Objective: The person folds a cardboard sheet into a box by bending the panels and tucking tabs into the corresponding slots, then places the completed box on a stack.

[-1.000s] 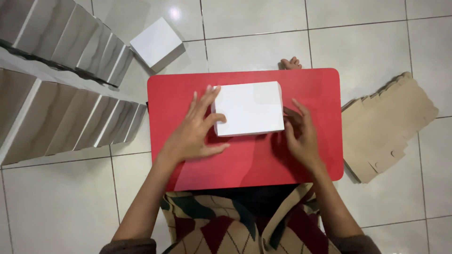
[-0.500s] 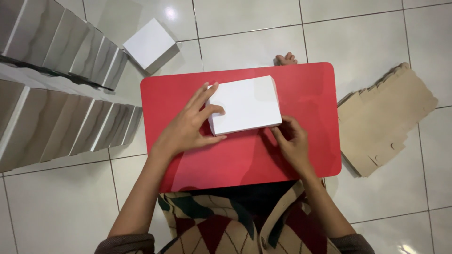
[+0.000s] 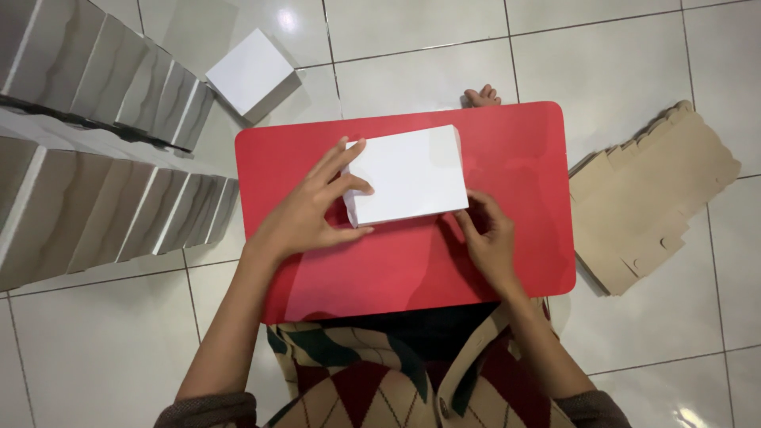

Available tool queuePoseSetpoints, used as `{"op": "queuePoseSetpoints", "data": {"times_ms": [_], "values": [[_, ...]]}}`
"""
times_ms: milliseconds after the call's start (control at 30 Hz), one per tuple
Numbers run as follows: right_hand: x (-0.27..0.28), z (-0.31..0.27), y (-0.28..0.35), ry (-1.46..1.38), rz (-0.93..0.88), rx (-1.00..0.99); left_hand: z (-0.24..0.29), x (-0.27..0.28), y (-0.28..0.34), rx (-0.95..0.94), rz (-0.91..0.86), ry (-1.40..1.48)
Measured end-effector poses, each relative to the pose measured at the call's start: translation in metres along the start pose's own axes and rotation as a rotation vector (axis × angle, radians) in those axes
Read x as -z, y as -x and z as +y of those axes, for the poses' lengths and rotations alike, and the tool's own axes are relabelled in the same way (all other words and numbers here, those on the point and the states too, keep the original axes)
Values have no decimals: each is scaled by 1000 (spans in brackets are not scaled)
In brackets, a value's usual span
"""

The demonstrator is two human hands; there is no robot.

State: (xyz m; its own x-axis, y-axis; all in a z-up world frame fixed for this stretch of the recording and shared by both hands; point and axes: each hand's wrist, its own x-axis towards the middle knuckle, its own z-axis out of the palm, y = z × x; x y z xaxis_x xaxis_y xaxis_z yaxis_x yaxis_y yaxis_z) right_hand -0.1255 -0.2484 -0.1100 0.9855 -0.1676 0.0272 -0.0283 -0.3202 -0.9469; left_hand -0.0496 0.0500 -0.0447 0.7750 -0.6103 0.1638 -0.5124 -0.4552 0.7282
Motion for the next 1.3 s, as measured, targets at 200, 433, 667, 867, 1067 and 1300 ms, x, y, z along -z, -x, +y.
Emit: {"op": "queuePoseSetpoints", "data": {"times_ms": [200, 433, 667, 867, 1067, 1300], "values": [[2, 4, 0, 13, -13, -25, -4, -1, 0, -15, -3, -9], [0, 4, -1, 33, -3, -50, -12, -1, 3, -41, -43, -37], [-1, 4, -3, 123, 10, -25, -13, -2, 6, -44, -83, -129], [-5, -4, -3, 99, 35, -17, -9, 9, 2, -40, -84, -92], [-5, -10, -4, 108, 35, -33, -12, 10, 4, -41, -99, -85], [-5, -6, -6, 120, 38, -34, -20, 11, 3, -52, -116, -92]]}}
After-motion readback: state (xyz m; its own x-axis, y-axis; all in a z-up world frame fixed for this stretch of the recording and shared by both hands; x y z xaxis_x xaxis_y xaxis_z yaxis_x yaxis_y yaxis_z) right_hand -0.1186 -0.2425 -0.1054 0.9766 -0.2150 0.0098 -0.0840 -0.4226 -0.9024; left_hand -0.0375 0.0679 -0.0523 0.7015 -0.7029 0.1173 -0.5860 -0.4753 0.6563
